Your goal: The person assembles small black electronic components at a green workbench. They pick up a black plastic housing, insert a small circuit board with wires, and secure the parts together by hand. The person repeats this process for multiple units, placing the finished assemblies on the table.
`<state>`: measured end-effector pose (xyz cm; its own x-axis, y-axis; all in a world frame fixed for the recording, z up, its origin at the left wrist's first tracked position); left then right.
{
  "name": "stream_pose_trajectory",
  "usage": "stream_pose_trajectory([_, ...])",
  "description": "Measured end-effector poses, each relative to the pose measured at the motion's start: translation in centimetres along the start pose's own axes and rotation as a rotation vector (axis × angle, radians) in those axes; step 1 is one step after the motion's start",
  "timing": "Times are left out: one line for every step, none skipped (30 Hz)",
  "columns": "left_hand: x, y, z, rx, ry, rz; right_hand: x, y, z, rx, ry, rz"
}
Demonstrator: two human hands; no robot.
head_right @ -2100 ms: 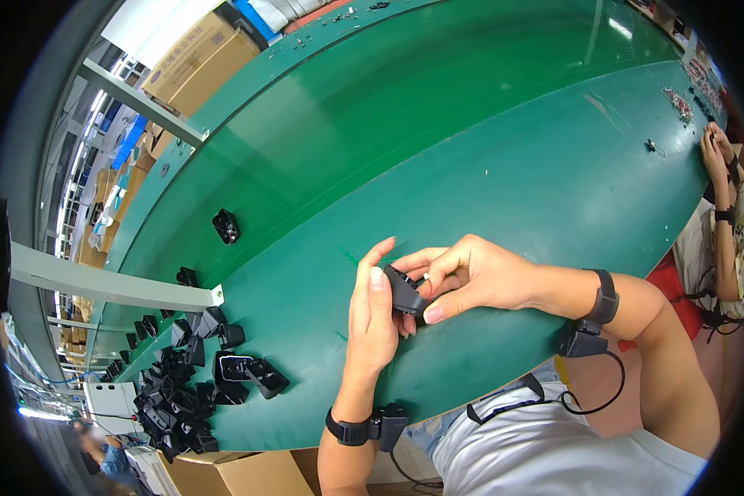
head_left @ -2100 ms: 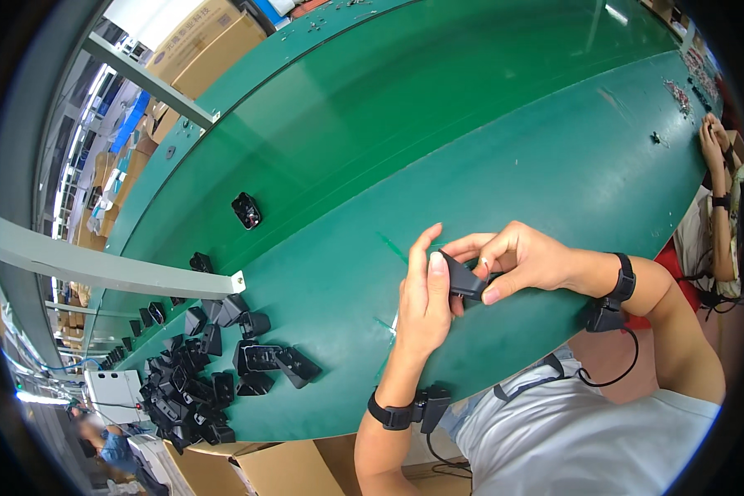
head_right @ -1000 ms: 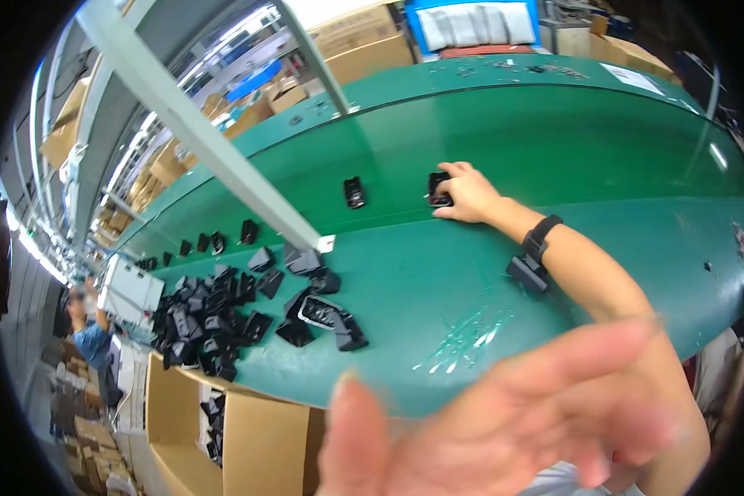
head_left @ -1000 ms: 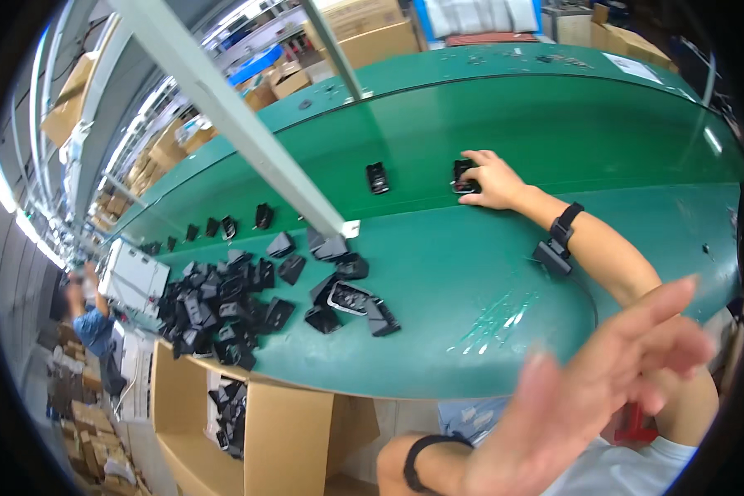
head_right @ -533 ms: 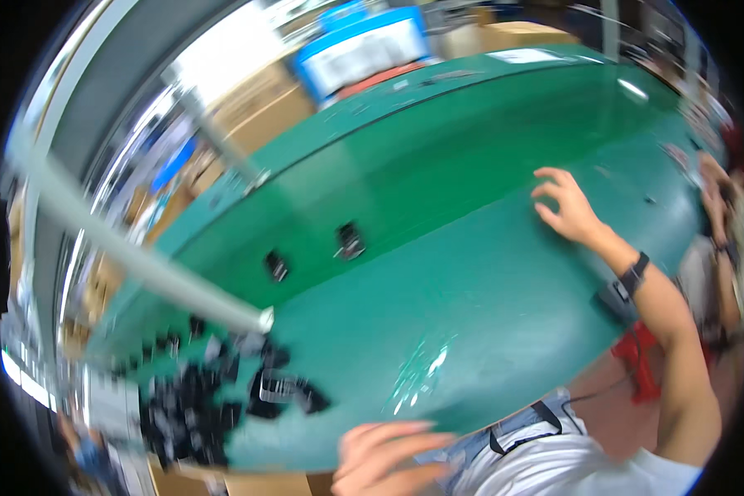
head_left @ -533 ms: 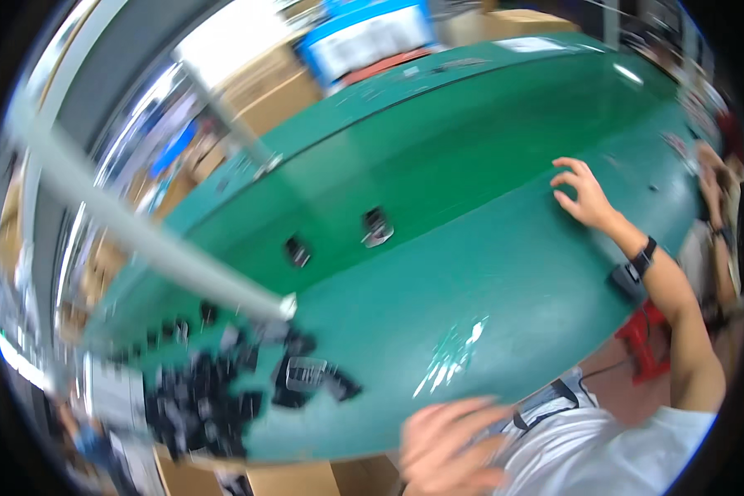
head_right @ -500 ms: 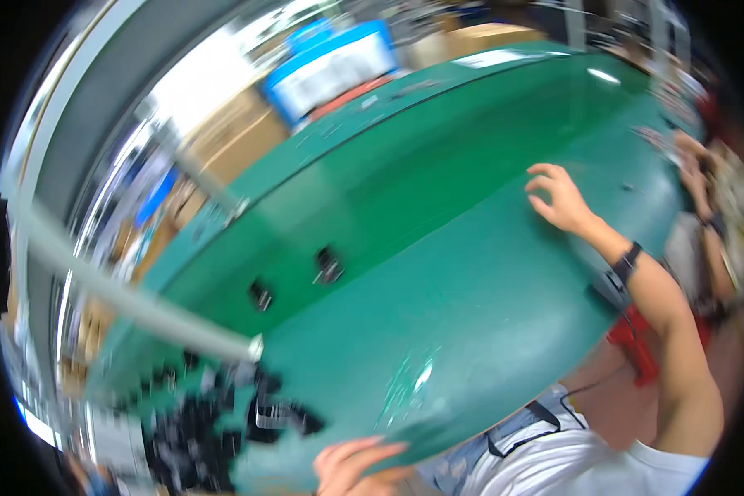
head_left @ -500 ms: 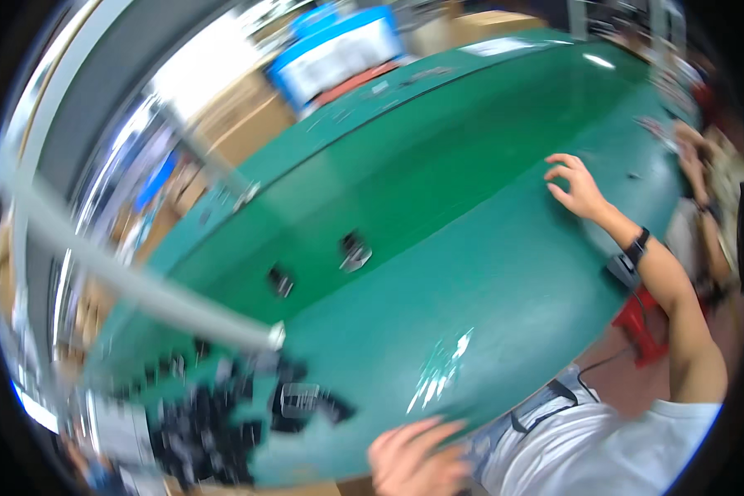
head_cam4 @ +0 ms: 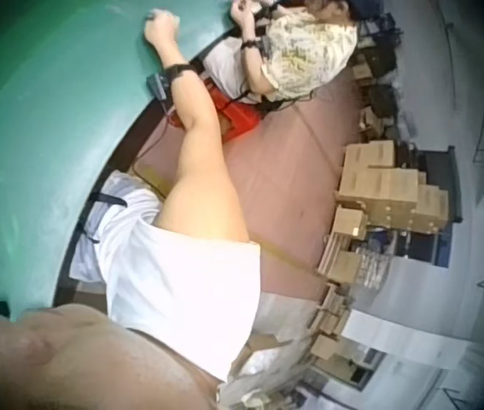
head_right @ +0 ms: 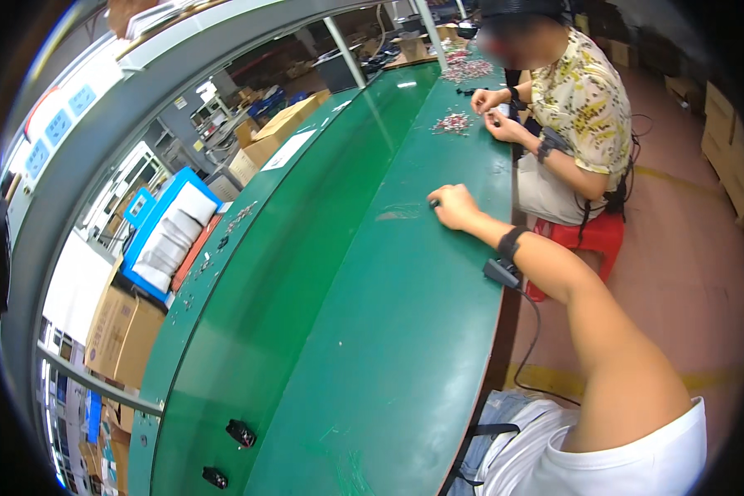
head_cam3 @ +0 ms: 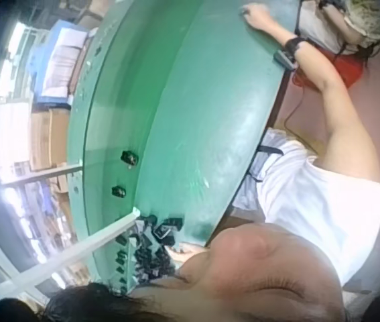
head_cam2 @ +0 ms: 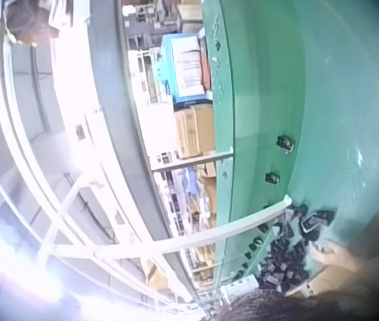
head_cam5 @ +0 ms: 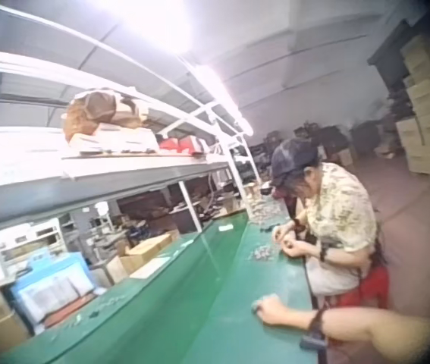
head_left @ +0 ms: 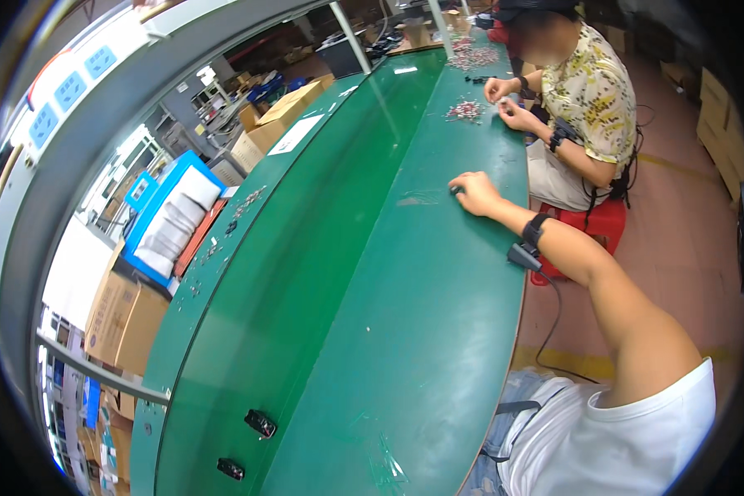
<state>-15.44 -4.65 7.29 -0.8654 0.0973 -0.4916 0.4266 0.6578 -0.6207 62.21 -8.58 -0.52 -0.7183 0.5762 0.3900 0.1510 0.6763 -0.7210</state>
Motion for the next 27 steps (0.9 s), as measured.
stream_pose_trajectory([0.1, 0.4, -0.1, 0.001, 0.144, -0.106, 0.6, 0.9, 0.1, 0.039, 0.01, -0.005])
stream_pose_trajectory([0.3, 0.9, 0.0, -0.004, 0.284, -0.209, 2.3, 1.8, 0.1, 0.073, 0.015, -0.012])
stream_pose_trajectory([1.2, 1.8, 0.2, 0.037, 0.253, -0.18, 4.5, 2.1, 0.3, 0.129, -0.041, -0.009])
stream_pose_trajectory([1.1, 2.5, 0.4, 0.101, 0.233, -0.199, 7.3, 2.1, 0.7, 0.184, -0.099, -0.01])
stream_pose_trajectory([0.9, 2.9, 0.5, 0.162, 0.214, -0.232, 10.0, 2.7, 1.2, 0.317, -0.1, -0.103])
stream_pose_trajectory([0.7, 3.2, 0.7, 0.222, 0.196, -0.27, 12.5, 3.5, 2.0, 0.453, -0.1, -0.201])
stream_pose_trajectory([0.5, 3.5, 0.9, 0.208, 0.172, -0.188, 14.5, 4.0, 3.0, 0.483, -0.163, -0.245])
stream_pose_trajectory([0.4, 3.8, 1.0, 0.209, 0.152, -0.201, 16.5, 4.7, 4.2, 0.515, -0.229, -0.294])
stream_pose_trajectory([0.4, 4.1, 1.0, 0.213, 0.134, -0.209, 18.4, 4.9, 5.5, 0.479, -0.312, -0.346])
stream_pose_trajectory([0.4, 4.4, 1.0, 0.211, 0.113, -0.221, 20.6, 5.2, 6.8, 0.441, -0.399, -0.403])
stream_pose_trajectory([0.2, 4.5, 0.9, 0.23, 0.027, -0.183, 22.9, 6.1, 8.2, 0.485, -0.431, -0.41])
stream_pose_trajectory([-0.5, 4.7, 0.9, 0.252, -0.062, -0.144, 25.0, 6.8, 9.4, 0.533, -0.464, -0.414])
stream_pose_trajectory([-0.6, 4.9, 0.9, 0.273, -0.149, -0.104, 27.1, 7.1, 10.6, 0.607, -0.504, -0.448])
stream_pose_trajectory([-1.0, 5.0, 0.8, 0.238, -0.076, -0.125, 29.2, 7.3, 11.7, 0.681, -0.549, -0.482])
stream_pose_trajectory([-1.5, 5.3, 0.7, 0.207, 0.002, -0.133, 30.9, 6.6, 12.6, 0.716, -0.563, -0.525])
stream_pose_trajectory([-1.9, 5.3, 0.7, 0.168, 0.08, -0.151, 32.7, 6.2, 13.7, 0.752, -0.579, -0.58])
stream_pose_trajectory([-1.8, 5.6, 0.7, 0.205, 0.104, -0.167, 34.2, 6.4, 14.9, 0.723, -0.604, -0.659])
stream_pose_trajectory([-1.6, 5.8, 0.7, 0.244, 0.126, -0.184, 35.7, 6.1, 16.0, 0.695, -0.628, -0.737])
stream_pose_trajectory([-1.5, 6.0, 0.7, 0.284, 0.148, -0.201, 36.5, 6.0, 17.2, 0.741, -0.621, -0.808])
stream_pose_trajectory([-1.6, 6.3, 0.7, 0.29, 0.151, -0.201, 37.3, 5.3, 18.2, 0.787, -0.613, -0.872])
stream_pose_trajectory([-1.7, 6.4, 0.8, 0.29, 0.149, -0.21, 38.0, 5.1, 19.4, 0.827, -0.603, -0.909])
stream_pose_trajectory([-1.9, 6.5, 0.9, 0.29, 0.148, -0.219, 38.3, 4.6, 20.2, 0.766, -0.651, -0.922])
stream_pose_trajectory([-2.4, 6.6, 0.8, 0.309, 0.141, -0.239, 38.3, 4.4, 20.5, 0.792, -0.646, -0.957])
stream_pose_trajectory([-2.5, 6.6, 0.8, 0.311, 0.131, -0.237, 38.3, 4.3, 20.6, 0.818, -0.64, -0.992])
stream_pose_trajectory([-2.5, 6.7, 0.9, 0.312, 0.122, -0.235, 38.0, 4.2, 20.5, 0.812, -0.626, -1.023])
stream_pose_trajectory([-2.6, 7.0, 0.9, 0.315, 0.119, -0.228, 37.5, 4.2, 20.1, 0.801, -0.607, -1.05])
stream_pose_trajectory([-2.1, 7.4, 0.9, 0.264, 0.246, -0.203, 37.2, 4.2, 19.8, 0.788, -0.595, -1.077])
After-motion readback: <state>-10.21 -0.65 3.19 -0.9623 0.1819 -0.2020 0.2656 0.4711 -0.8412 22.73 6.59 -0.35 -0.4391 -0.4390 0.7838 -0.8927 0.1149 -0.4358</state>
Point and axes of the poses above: each hand's wrist, its own z-axis away from the middle knuckle, its own y-axis out of the palm, x = y × z, the point moved 5 cm from there along -z, towards the middle knuckle, and after that the axes turned 6 degrees about -x, right-handed, at the moved point
